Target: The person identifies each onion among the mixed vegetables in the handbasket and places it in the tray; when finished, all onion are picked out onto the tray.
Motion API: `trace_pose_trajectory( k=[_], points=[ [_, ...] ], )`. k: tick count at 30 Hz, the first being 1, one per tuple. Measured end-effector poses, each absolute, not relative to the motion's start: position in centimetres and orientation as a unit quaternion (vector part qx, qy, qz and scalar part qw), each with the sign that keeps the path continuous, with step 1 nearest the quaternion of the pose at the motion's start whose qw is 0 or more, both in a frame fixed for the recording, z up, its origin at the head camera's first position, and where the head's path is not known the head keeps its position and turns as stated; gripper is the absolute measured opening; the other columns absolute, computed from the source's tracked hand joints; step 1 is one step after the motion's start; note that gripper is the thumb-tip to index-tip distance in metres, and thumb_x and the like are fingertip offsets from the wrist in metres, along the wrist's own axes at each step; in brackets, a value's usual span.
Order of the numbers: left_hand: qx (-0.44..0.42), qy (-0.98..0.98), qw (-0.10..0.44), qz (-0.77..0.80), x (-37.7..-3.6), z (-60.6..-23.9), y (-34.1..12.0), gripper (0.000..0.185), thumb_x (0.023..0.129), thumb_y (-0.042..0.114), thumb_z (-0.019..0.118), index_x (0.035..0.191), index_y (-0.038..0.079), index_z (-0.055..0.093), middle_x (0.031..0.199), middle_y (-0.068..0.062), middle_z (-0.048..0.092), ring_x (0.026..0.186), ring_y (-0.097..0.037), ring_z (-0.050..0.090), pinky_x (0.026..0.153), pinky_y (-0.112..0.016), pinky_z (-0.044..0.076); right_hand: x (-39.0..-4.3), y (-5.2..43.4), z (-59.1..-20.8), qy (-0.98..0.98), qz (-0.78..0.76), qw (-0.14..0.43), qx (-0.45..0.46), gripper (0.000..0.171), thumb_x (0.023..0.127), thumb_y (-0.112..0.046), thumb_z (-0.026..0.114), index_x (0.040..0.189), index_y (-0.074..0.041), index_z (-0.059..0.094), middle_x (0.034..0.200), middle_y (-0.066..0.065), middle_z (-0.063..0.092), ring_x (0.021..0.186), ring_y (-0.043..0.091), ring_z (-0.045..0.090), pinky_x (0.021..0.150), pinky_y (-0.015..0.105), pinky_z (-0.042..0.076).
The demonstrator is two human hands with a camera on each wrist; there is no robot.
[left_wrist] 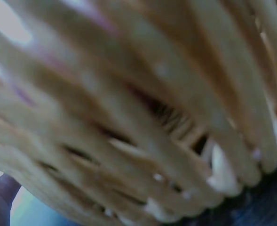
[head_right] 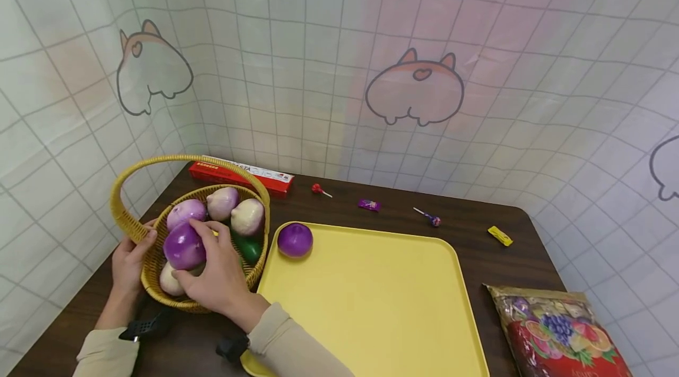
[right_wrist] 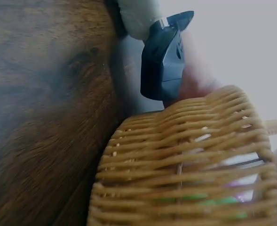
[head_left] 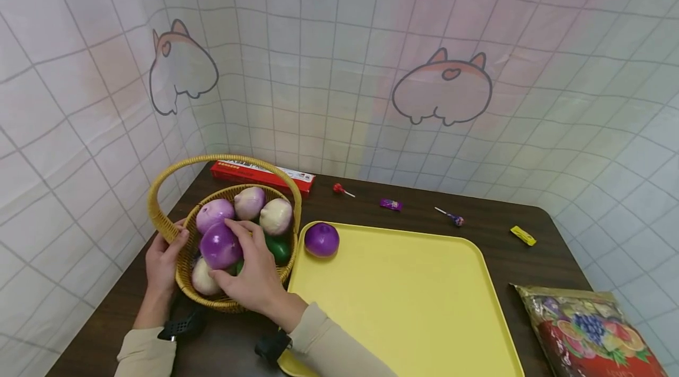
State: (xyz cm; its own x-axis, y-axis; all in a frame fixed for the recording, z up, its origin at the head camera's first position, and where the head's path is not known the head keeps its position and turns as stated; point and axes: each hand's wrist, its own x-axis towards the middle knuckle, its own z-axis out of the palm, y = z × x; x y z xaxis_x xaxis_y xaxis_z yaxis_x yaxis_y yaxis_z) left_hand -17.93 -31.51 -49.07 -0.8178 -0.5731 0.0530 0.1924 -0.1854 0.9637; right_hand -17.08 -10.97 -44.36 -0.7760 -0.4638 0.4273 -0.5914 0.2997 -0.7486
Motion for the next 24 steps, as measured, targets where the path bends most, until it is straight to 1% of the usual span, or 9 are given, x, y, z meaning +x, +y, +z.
trace_pose_trajectory(
  k=[4, 8, 12, 14, 18, 24],
  points=[
    [0.159, -0.585, 0.250, -0.755, -17.9, -49.3, -31.6, 0.021, 0.092, 0.003, 0.063, 0.112, -0.002, 0.060, 0.108, 0.003, 0.066, 0.099, -0.010, 0.060, 0.079, -0.015, 0.047, -16.8, -9.5, -44.7, -0.787, 0.514, 0.082, 0.332, 0.089, 0.076, -0.029, 0.078, 0.150, -0.029, 0.028, 0.137, 0.003, 0.035, 0.116, 0.013, 0.051, 0.096, 0.033, 0.045],
    [0.150, -0.597, 0.239, -0.751, -18.1, -49.4, -32.0, 0.019, 0.090, -0.002, 0.062, 0.108, -0.003, 0.057, 0.113, 0.005, 0.064, 0.106, -0.010, 0.057, 0.081, -0.014, 0.046, -17.1, -7.7, -44.8, -0.777, 0.529, 0.084, 0.331, 0.090, 0.074, -0.032, 0.081, 0.148, -0.030, 0.030, 0.133, 0.002, 0.037, 0.117, 0.011, 0.050, 0.096, 0.031, 0.045],
    [0.133, -0.597, 0.217, -0.761, -18.2, -49.4, -32.5, 0.019, 0.089, -0.005, 0.060, 0.107, 0.001, 0.058, 0.115, 0.005, 0.061, 0.106, -0.009, 0.056, 0.081, -0.014, 0.047, -17.2, -5.8, -44.6, -0.770, 0.545, 0.069, 0.325, 0.088, 0.072, -0.034, 0.084, 0.144, -0.032, 0.033, 0.132, -0.001, 0.039, 0.118, 0.011, 0.047, 0.095, 0.030, 0.045],
    [0.120, -0.598, 0.202, -0.766, -18.1, -49.4, -32.8, 0.020, 0.089, -0.007, 0.059, 0.105, 0.004, 0.058, 0.117, 0.005, 0.059, 0.106, -0.008, 0.056, 0.080, -0.014, 0.048, -17.2, -4.8, -44.6, -0.764, 0.550, 0.064, 0.331, 0.087, 0.072, -0.033, 0.085, 0.143, -0.032, 0.034, 0.134, -0.003, 0.039, 0.118, 0.011, 0.046, 0.092, 0.029, 0.047],
    [0.102, -0.625, 0.181, -0.752, -18.1, -49.6, -33.3, 0.020, 0.089, -0.008, 0.058, 0.103, 0.006, 0.056, 0.117, 0.005, 0.056, 0.103, -0.007, 0.055, 0.078, -0.014, 0.048, -17.3, -2.8, -44.8, -0.748, 0.564, 0.065, 0.344, 0.087, 0.072, -0.027, 0.086, 0.143, -0.025, 0.036, 0.135, -0.003, 0.042, 0.119, 0.013, 0.047, 0.089, 0.029, 0.050],
    [0.084, -0.654, 0.186, -0.728, -18.7, -49.7, -33.6, 0.017, 0.087, -0.013, 0.057, 0.099, -0.002, 0.053, 0.112, 0.006, 0.057, 0.100, -0.006, 0.055, 0.076, -0.013, 0.048, -17.5, 0.6, -45.2, -0.731, 0.597, 0.075, 0.321, 0.088, 0.071, -0.012, 0.086, 0.143, -0.009, 0.036, 0.136, 0.008, 0.045, 0.113, 0.021, 0.055, 0.084, 0.033, 0.053]
  ],
)
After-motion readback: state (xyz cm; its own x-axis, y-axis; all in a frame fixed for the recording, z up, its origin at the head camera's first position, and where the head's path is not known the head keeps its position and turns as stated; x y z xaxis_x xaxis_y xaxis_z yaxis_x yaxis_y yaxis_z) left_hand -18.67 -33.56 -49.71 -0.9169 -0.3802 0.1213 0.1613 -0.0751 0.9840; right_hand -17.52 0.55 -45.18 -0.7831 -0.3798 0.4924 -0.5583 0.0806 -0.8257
